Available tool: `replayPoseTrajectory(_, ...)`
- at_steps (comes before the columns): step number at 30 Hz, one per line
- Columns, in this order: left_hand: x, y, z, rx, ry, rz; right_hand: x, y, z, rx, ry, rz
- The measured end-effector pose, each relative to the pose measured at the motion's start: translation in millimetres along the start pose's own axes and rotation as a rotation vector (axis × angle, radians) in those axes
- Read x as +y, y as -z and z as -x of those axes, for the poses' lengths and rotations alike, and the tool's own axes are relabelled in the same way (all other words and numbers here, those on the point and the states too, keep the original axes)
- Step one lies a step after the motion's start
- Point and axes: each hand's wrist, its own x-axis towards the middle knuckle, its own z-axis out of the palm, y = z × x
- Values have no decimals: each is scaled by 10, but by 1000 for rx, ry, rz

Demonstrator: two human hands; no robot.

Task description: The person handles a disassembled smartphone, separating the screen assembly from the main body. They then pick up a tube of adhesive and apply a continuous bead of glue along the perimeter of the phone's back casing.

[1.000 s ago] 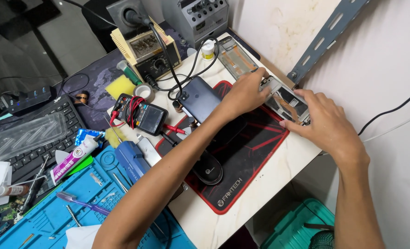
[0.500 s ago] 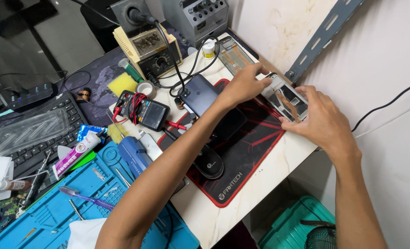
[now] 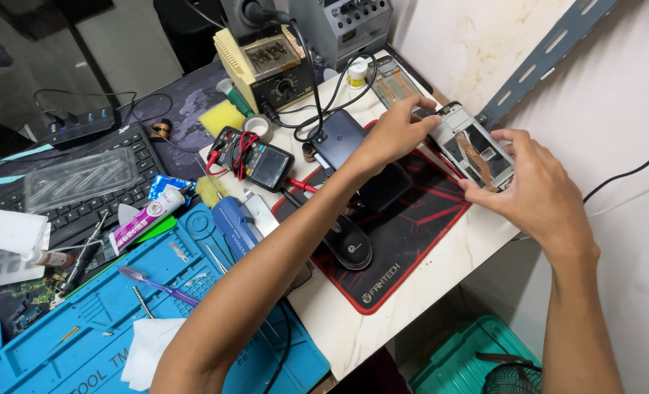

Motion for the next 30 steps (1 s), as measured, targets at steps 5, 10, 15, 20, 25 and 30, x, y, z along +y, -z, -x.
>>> replayPoseTrajectory(5, 153, 104, 253, -47, 40, 89, -203, 104, 103, 3, 55, -8)
replayPoseTrajectory(10, 177, 200, 532, -42, 20, 189, -395, 194, 262, 39, 127, -16)
replayPoseTrajectory(15, 294, 358, 899, -62, -15, 307, -593, 307, 424, 23, 139, 9)
replayPoseTrajectory(20, 249, 596, 1246, -36, -51, 363, -814, 317, 561, 41, 219, 58)
replayPoseTrajectory(25, 193, 977, 1614, 15, -67, 389, -1199, 299, 603, 6, 286, 51)
replayPoseTrajectory(30, 121, 1401, 2177, 195, -81, 264, -1672, 20, 674, -11, 465, 18)
